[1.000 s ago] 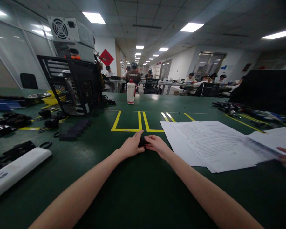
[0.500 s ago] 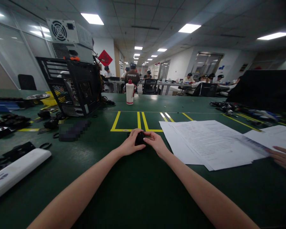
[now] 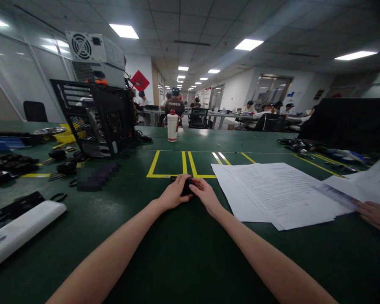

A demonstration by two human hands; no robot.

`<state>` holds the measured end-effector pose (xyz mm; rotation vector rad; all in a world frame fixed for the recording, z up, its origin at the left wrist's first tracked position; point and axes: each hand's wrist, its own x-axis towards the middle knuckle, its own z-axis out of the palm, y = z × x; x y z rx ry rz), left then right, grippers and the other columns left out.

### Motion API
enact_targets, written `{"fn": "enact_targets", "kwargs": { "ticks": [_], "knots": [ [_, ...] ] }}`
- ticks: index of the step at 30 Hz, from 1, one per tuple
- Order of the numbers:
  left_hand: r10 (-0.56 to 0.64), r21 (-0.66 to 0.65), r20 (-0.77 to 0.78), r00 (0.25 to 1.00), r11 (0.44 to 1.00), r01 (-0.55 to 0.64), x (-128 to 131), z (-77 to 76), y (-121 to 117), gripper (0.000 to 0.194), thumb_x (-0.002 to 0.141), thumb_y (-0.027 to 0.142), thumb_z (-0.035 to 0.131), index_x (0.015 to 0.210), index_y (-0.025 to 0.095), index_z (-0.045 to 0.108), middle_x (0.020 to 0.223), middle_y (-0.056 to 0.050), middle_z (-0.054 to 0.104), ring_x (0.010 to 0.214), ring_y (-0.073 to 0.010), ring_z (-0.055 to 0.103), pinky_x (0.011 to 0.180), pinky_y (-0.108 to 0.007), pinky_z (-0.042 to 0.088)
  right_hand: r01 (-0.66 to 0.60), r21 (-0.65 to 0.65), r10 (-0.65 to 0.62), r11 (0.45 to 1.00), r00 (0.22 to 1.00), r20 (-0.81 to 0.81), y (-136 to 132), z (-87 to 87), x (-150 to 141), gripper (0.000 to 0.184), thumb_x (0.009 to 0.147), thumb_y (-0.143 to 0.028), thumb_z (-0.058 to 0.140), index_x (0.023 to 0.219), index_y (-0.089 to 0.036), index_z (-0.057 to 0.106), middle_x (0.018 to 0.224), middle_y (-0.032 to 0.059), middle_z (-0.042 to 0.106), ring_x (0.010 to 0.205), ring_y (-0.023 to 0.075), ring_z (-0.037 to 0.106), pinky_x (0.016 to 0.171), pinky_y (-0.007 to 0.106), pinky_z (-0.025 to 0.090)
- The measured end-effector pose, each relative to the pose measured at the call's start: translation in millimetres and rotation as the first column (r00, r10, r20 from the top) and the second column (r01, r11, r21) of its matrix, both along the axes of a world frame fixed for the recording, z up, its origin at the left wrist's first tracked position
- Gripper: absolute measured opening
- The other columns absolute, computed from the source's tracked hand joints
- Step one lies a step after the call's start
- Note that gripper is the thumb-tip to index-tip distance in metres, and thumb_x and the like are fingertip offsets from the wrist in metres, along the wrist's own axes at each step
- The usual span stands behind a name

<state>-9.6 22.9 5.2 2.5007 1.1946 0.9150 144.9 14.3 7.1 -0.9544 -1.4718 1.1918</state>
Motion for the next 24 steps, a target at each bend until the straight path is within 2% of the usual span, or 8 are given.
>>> {"fn": "enact_targets", "kwargs": {
  "ticks": [4, 10, 15, 19, 24],
  "knots": [
    [0.038, 0.023, -0.035, 0.999, 0.999, -0.037, 1.4, -1.7, 1.5, 0.062, 0.067, 0.03, 0.058, 0.118, 0.023, 0.023, 0.12, -0.008, 0.033, 0.1, -0.0237, 0.047, 0.083, -0.04, 0.042, -0.036, -0.054, 0.038, 0.998, 0.999, 0.037, 2.1, 0.2, 2.8, 0.032, 0.071, -0.03, 0.054, 0.101, -0.019, 0.052, 0.104, 0.0047, 0.056, 0.099, 0.0181, 0.051, 0.087, 0.035, 0.039],
    [0.056, 0.044, -0.028, 0.998, 0.998, -0.055, 2.1, -3.8, 1.2, 0.063, 0.065, 0.024, 0.06, 0.116, 0.022, 0.024, 0.118, -0.007, 0.034, 0.098, -0.0234, 0.049, 0.08, -0.038, 0.044, -0.113, 0.025, 0.113, 0.993, 0.994, -0.01, -3.0, 2.9, 2.6, 0.032, 0.068, -0.021, 0.057, 0.1, -0.021, 0.052, 0.105, 0.0024, 0.056, 0.1, 0.0153, 0.051, 0.09, 0.032, 0.037],
    [0.065, 0.049, -0.015, 0.998, 0.997, -0.064, 3.6, -6.6, 4.0, 0.059, 0.066, 0.021, 0.058, 0.115, 0.023, 0.025, 0.117, -0.007, 0.034, 0.098, -0.0224, 0.049, 0.079, -0.037, 0.044, -0.062, 0.03, 0.062, 0.998, 0.998, -0.002, 1.0, -0.8, 0.9, 0.03, 0.07, -0.029, 0.056, 0.098, -0.021, 0.053, 0.103, 0.0035, 0.056, 0.102, 0.0168, 0.049, 0.09, 0.035, 0.036],
    [0.077, 0.037, 0.008, 0.997, 0.996, -0.077, 5.4, -6.6, 5.0, 0.059, 0.064, 0.019, 0.058, 0.113, 0.022, 0.027, 0.114, -0.007, 0.036, 0.1, -0.023, 0.048, 0.081, -0.038, 0.043, -0.027, -0.022, 0.027, 0.999, 1.0, 0.0, 5.2, -2.0, 0.7, 0.035, 0.067, -0.028, 0.059, 0.101, -0.021, 0.052, 0.103, 0.0047, 0.056, 0.102, 0.0183, 0.049, 0.089, 0.037, 0.036],
    [0.058, 0.008, 0.024, 0.998, 0.998, -0.058, 7.0, -5.8, 4.3, 0.061, 0.063, 0.018, 0.059, 0.114, 0.022, 0.026, 0.114, -0.006, 0.038, 0.1, -0.0227, 0.048, 0.081, -0.037, 0.043, -0.117, 0.002, 0.117, 0.993, 0.992, -0.038, 5.3, -4.3, 3.2, 0.037, 0.064, -0.021, 0.061, 0.1, -0.022, 0.052, 0.105, 0.0033, 0.055, 0.096, 0.0172, 0.052, 0.088, 0.036, 0.038]
  ]
}}
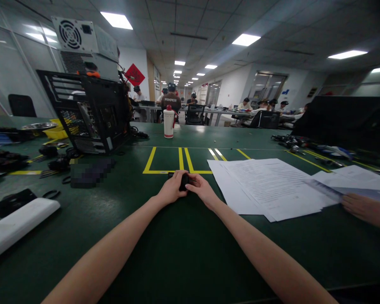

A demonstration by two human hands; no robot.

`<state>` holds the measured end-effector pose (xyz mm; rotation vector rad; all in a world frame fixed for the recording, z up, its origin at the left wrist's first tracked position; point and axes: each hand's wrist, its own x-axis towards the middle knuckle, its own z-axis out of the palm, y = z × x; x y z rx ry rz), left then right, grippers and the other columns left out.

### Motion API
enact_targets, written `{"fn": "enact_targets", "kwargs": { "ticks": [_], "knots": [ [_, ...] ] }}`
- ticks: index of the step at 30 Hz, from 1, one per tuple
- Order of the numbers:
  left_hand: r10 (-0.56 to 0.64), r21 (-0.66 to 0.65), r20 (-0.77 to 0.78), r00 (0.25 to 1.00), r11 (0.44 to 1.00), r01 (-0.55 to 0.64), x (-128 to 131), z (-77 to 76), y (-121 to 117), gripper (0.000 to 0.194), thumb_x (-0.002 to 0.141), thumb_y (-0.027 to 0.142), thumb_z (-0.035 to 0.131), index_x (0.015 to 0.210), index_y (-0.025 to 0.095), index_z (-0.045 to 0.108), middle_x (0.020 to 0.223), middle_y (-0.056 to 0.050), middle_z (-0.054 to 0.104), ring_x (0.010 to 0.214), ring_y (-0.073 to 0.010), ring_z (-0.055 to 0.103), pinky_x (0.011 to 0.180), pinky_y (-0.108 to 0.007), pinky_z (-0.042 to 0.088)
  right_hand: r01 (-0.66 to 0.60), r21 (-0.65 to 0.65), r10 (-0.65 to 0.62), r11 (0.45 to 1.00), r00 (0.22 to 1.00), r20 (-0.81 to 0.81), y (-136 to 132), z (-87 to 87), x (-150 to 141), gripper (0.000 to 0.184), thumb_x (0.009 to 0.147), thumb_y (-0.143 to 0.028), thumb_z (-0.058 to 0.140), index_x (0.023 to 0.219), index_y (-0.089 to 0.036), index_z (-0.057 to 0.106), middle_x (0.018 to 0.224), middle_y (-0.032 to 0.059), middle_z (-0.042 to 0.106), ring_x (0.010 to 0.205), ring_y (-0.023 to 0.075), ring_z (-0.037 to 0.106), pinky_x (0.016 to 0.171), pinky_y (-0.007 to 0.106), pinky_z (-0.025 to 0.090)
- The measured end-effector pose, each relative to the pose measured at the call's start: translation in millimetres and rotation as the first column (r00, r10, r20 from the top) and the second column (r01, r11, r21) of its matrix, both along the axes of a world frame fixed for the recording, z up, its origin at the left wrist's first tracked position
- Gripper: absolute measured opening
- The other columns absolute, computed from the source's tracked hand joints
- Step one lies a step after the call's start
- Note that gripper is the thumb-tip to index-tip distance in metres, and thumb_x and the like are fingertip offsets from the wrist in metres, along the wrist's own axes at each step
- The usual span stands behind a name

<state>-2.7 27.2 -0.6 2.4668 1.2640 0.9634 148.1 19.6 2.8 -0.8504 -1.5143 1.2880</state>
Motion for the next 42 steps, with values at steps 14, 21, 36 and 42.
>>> {"fn": "enact_targets", "kwargs": {
  "ticks": [14, 21, 36, 42],
  "knots": [
    [0.042, -0.029, -0.001, 0.999, 0.999, -0.042, 2, 1.9, 0, 0.059, 0.064, 0.021, 0.059, 0.114, 0.022, 0.029, 0.115, -0.007, 0.039, 0.098, -0.0222, 0.05, 0.08, -0.036, 0.044, 0.045, 0.031, -0.047, 0.998, 0.996, 0.076, 3, -5.4, -1, 0.03, 0.069, -0.027, 0.056, 0.098, -0.021, 0.05, 0.102, 0.0036, 0.054, 0.096, 0.017, 0.051, 0.086, 0.036, 0.038],
    [0.066, -0.05, -0.002, 0.998, 0.997, -0.066, 2, 2.2, -1, 0.059, 0.066, 0.024, 0.058, 0.116, 0.023, 0.027, 0.115, -0.006, 0.04, 0.096, -0.0217, 0.052, 0.077, -0.036, 0.045, 0.089, 0.089, -0.093, 0.992, 0.995, 0.038, 0, -3.6, -5, 0.023, 0.069, -0.03, 0.056, 0.091, -0.023, 0.051, 0.097, 0.0012, 0.055, 0.095, 0.016, 0.052, 0.085, 0.034, 0.04],
    [0.076, -0.043, -0.015, 0.997, 0.996, -0.077, 3, 3.4, -1, 0.058, 0.066, 0.026, 0.059, 0.115, 0.022, 0.029, 0.114, -0.006, 0.04, 0.098, -0.0225, 0.05, 0.08, -0.037, 0.043, 0.101, 0.055, -0.103, 0.993, 0.994, 0.042, -4, 2.6, -3, 0.023, 0.068, -0.027, 0.057, 0.09, -0.022, 0.051, 0.098, 0.0015, 0.054, 0.097, 0.0158, 0.049, 0.086, 0.033, 0.038],
    [0.086, -0.071, -0.021, 0.996, 0.994, -0.087, 2, 3.6, 0, 0.057, 0.066, 0.027, 0.058, 0.115, 0.023, 0.028, 0.115, -0.006, 0.041, 0.095, -0.0221, 0.052, 0.078, -0.036, 0.044, 0.129, 0.001, -0.129, 0.992, 0.986, 0.102, 1, 1.0, -4, 0.028, 0.07, -0.03, 0.054, 0.097, -0.022, 0.051, 0.101, 0.0033, 0.054, 0.098, 0.0179, 0.049, 0.087, 0.036, 0.037]
  ]
}}
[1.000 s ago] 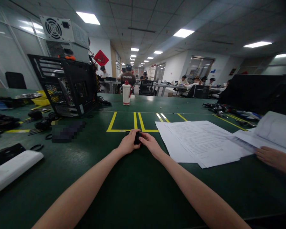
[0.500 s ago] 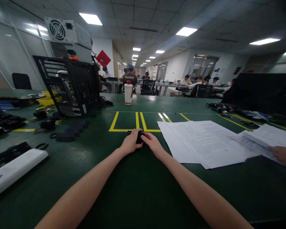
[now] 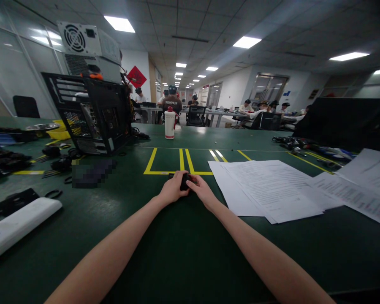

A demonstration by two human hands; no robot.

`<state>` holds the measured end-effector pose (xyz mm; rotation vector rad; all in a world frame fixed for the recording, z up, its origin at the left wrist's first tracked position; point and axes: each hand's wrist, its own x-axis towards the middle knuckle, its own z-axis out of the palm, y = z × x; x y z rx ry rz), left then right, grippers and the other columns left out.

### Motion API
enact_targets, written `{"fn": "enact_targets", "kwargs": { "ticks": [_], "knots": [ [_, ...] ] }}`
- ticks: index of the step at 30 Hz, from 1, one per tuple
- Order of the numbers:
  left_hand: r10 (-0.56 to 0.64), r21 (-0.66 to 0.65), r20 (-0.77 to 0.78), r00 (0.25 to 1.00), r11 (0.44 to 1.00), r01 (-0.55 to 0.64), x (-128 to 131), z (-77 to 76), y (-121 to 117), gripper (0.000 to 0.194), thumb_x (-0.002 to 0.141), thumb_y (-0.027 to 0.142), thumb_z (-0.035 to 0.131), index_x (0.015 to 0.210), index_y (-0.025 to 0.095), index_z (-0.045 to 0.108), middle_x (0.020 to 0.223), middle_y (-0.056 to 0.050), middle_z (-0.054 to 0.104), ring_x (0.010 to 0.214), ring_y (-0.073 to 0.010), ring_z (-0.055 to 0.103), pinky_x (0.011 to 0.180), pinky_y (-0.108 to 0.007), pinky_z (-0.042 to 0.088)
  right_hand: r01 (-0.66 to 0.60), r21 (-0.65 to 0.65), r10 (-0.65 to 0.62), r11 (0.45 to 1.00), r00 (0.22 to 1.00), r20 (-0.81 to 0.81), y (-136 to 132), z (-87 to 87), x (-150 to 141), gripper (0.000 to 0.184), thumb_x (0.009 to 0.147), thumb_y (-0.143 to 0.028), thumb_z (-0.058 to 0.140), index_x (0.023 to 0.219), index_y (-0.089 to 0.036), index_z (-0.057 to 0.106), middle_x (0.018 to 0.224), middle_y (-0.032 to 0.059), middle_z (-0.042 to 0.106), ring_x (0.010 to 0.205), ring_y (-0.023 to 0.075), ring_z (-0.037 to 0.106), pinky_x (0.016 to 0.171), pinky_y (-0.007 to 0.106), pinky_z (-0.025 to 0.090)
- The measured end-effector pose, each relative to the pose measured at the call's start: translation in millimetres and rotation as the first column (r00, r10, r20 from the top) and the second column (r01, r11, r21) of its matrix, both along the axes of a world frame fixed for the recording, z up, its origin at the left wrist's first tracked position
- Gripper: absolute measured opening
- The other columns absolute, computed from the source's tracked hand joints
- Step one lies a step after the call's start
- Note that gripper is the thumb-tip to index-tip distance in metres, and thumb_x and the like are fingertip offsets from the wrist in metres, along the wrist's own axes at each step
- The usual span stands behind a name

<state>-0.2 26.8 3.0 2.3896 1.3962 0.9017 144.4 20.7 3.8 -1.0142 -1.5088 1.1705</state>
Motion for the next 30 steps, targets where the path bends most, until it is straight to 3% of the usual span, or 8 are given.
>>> {"fn": "enact_targets", "kwargs": {
  "ticks": [5, 9, 12, 19, 24, 30],
  "knots": [
    [0.003, -0.008, -0.025, 1.0, 1.0, -0.003, 0, 0.9, 0, 0.063, 0.062, 0.022, 0.061, 0.115, 0.023, 0.028, 0.115, -0.006, 0.04, 0.098, -0.0233, 0.051, 0.08, -0.037, 0.043, -0.097, 0.025, 0.099, 0.995, 0.994, -0.054, -7, 4.6, 1, 0.032, 0.066, -0.023, 0.059, 0.096, -0.023, 0.049, 0.1, 0.0011, 0.053, 0.096, 0.016, 0.05, 0.087, 0.034, 0.038],
    [-0.01, 0.011, -0.018, 1.0, 1.0, 0.01, 0, 1.8, -1, 0.056, 0.067, 0.026, 0.058, 0.115, 0.023, 0.029, 0.114, -0.006, 0.041, 0.097, -0.0226, 0.051, 0.079, -0.037, 0.043, -0.041, 0.042, 0.043, 0.998, 0.998, -0.047, -7, 4.0, -1, 0.023, 0.07, -0.027, 0.055, 0.093, -0.023, 0.05, 0.099, 0.0012, 0.053, 0.098, 0.0159, 0.048, 0.085, 0.033, 0.039],
    [-0.003, 0.008, -0.013, 1.0, 1.0, 0.004, 0, 1.7, -1, 0.056, 0.067, 0.027, 0.058, 0.115, 0.022, 0.029, 0.113, -0.006, 0.042, 0.097, -0.0225, 0.051, 0.08, -0.037, 0.043, -0.003, 0.041, 0.005, 0.999, 0.999, -0.043, 0, -1.9, -1, 0.027, 0.07, -0.027, 0.055, 0.096, -0.022, 0.051, 0.097, 0.0022, 0.054, 0.096, 0.0167, 0.049, 0.085, 0.034, 0.038],
    [-0.01, -0.001, -0.009, 1.0, 1.0, 0.01, 0, 0.8, 0, 0.062, 0.063, 0.023, 0.061, 0.116, 0.023, 0.028, 0.115, -0.006, 0.041, 0.098, -0.0228, 0.05, 0.079, -0.036, 0.043, -0.09, 0.065, 0.094, 0.994, 0.994, -0.058, 1, -4.0, 0, 0.031, 0.067, -0.024, 0.058, 0.097, -0.022, 0.05, 0.099, 0.0018, 0.055, 0.096, 0.0158, 0.051, 0.087, 0.034, 0.037],
    [-0.023, -0.003, 0.007, 1.0, 1.0, 0.023, -1, 2.2, -1, 0.058, 0.066, 0.028, 0.059, 0.115, 0.022, 0.029, 0.114, -0.006, 0.042, 0.097, -0.0228, 0.051, 0.078, -0.037, 0.043, -0.027, 0.079, 0.03, 0.997, 0.999, -0.043, -1, -1.8, -1, 0.024, 0.071, -0.03, 0.054, 0.093, -0.022, 0.051, 0.098, 0.0011, 0.054, 0.097, 0.016, 0.049, 0.086, 0.034, 0.038],
    [-0.011, -0.015, 0.003, 1.0, 1.0, 0.011, -1, 3.3, -2, 0.057, 0.066, 0.027, 0.058, 0.115, 0.022, 0.03, 0.113, -0.006, 0.042, 0.096, -0.0228, 0.051, 0.079, -0.037, 0.043, -0.058, -0.008, 0.058, 0.998, 0.998, -0.028, 3, -3.5, 2, 0.029, 0.071, -0.028, 0.054, 0.099, -0.021, 0.051, 0.103, 0.0033, 0.054, 0.099, 0.0178, 0.049, 0.087, 0.037, 0.038]
  ]
}}
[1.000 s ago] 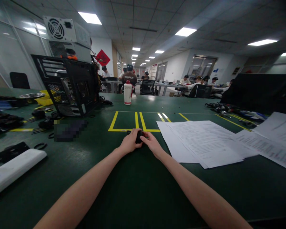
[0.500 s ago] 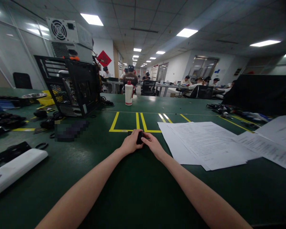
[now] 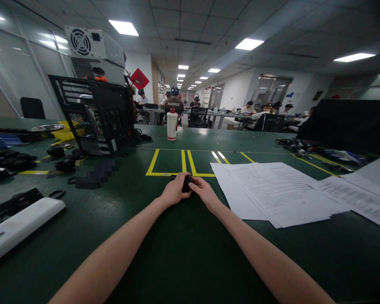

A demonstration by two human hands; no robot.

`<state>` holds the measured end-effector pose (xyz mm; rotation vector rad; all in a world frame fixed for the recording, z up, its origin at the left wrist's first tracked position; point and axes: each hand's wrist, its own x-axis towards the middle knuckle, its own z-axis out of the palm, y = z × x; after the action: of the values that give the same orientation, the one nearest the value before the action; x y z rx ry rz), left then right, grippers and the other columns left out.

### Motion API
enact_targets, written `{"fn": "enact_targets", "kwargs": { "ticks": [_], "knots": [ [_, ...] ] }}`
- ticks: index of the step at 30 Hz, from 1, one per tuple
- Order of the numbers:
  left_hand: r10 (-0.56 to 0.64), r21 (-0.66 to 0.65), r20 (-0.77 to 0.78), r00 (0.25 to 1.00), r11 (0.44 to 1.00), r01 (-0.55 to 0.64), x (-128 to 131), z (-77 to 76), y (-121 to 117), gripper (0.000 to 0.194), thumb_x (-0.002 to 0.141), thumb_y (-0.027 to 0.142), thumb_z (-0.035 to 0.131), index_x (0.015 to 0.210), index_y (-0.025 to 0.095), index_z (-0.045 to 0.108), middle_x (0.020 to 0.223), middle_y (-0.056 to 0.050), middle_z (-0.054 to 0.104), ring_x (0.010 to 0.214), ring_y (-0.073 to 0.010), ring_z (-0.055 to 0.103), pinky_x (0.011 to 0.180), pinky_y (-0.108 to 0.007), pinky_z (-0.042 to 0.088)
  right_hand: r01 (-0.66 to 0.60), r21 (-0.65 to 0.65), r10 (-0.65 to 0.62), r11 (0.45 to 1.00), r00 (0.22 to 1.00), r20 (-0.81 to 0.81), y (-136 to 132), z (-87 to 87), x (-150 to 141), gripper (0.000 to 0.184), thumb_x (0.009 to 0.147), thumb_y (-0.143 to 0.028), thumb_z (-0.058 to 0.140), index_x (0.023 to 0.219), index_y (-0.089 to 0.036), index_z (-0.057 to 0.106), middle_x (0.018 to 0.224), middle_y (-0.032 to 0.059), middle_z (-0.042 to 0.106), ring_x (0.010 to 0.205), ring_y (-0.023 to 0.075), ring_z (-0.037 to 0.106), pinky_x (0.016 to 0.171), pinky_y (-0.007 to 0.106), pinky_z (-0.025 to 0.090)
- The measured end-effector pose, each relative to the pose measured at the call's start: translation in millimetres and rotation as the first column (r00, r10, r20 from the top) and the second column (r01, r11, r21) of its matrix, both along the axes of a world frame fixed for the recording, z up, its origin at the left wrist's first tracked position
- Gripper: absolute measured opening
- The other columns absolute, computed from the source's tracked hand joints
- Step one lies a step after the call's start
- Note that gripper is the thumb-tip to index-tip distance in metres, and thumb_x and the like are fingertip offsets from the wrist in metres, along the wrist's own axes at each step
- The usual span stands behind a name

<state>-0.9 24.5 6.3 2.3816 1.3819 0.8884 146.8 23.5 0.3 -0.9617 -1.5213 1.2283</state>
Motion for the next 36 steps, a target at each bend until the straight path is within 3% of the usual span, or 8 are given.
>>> {"fn": "enact_targets", "kwargs": {
  "ticks": [4, 8, 12, 19, 26, 31, 36],
  "knots": [
    [-0.005, -0.004, 0.003, 1.0, 1.0, 0.005, 0, -1.3, 2, 0.061, 0.063, 0.023, 0.061, 0.115, 0.023, 0.029, 0.115, -0.006, 0.041, 0.099, -0.023, 0.05, 0.08, -0.037, 0.042, -0.053, 0.031, 0.055, 0.998, 0.996, -0.064, -5, 4.0, 0, 0.032, 0.066, -0.022, 0.06, 0.096, -0.023, 0.05, 0.101, 0.0013, 0.054, 0.096, 0.0159, 0.051, 0.087, 0.034, 0.039],
    [-0.012, 0.019, 0.007, 1.0, 1.0, 0.012, 0, -3.2, 4, 0.057, 0.066, 0.027, 0.059, 0.114, 0.022, 0.03, 0.113, -0.006, 0.042, 0.098, -0.0226, 0.05, 0.08, -0.037, 0.042, 0.01, 0.062, -0.007, 0.998, 0.999, -0.042, -5, 3.1, -3, 0.025, 0.069, -0.026, 0.057, 0.092, -0.022, 0.051, 0.098, 0.0014, 0.055, 0.097, 0.0157, 0.049, 0.087, 0.033, 0.038],
    [-0.011, 0.015, 0.012, 1.0, 1.0, 0.011, 0, -2.9, 3, 0.057, 0.066, 0.028, 0.059, 0.115, 0.022, 0.03, 0.112, -0.006, 0.043, 0.097, -0.0224, 0.051, 0.08, -0.036, 0.042, 0.041, 0.032, -0.041, 0.999, 0.999, -0.006, 1, -3.1, -1, 0.031, 0.07, -0.03, 0.055, 0.099, -0.022, 0.05, 0.097, 0.0026, 0.056, 0.095, 0.0169, 0.05, 0.086, 0.036, 0.038],
    [0.007, -0.012, -0.011, 1.0, 1.0, -0.008, 0, -0.9, 2, 0.061, 0.063, 0.022, 0.061, 0.115, 0.023, 0.03, 0.114, -0.006, 0.042, 0.099, -0.0235, 0.05, 0.081, -0.038, 0.041, -0.065, 0.034, 0.066, 0.997, 0.997, -0.051, -4, 1.2, 1, 0.034, 0.066, -0.024, 0.059, 0.098, -0.023, 0.049, 0.099, 0.0014, 0.055, 0.096, 0.0158, 0.051, 0.087, 0.034, 0.038],
    [-0.009, 0.028, 0.005, 1.0, 1.0, 0.009, 0, -1.6, 2, 0.055, 0.067, 0.03, 0.058, 0.114, 0.022, 0.03, 0.112, -0.007, 0.043, 0.096, -0.023, 0.052, 0.079, -0.038, 0.043, 0.017, 0.037, -0.016, 0.999, 1.0, -0.008, -2, -0.2, -1, 0.027, 0.072, -0.032, 0.052, 0.098, -0.023, 0.05, 0.095, 0.0021, 0.056, 0.093, 0.0171, 0.051, 0.084, 0.036, 0.038],
    [-0.018, 0.04, -0.004, 1.0, 0.999, 0.018, -1, -1.3, 1, 0.055, 0.067, 0.03, 0.059, 0.113, 0.022, 0.03, 0.113, -0.007, 0.043, 0.096, -0.0228, 0.052, 0.078, -0.038, 0.043, -0.024, -0.008, 0.024, 1.0, 1.0, -0.003, -3, 2.6, 2, 0.03, 0.071, -0.029, 0.053, 0.101, -0.024, 0.05, 0.101, 0.0026, 0.054, 0.099, 0.0181, 0.049, 0.087, 0.037, 0.037],
    [-0.021, 0.02, -0.007, 1.0, 1.0, 0.021, -1, -1.8, 2, 0.057, 0.067, 0.028, 0.059, 0.115, 0.022, 0.03, 0.114, -0.007, 0.042, 0.096, -0.023, 0.052, 0.077, -0.037, 0.044, -0.05, 0.036, 0.052, 0.998, 0.998, -0.041, -10, 8.8, 2, 0.027, 0.069, -0.026, 0.057, 0.095, -0.024, 0.051, 0.102, 0.0012, 0.052, 0.099, 0.0166, 0.049, 0.087, 0.034, 0.038]
  ]
}}
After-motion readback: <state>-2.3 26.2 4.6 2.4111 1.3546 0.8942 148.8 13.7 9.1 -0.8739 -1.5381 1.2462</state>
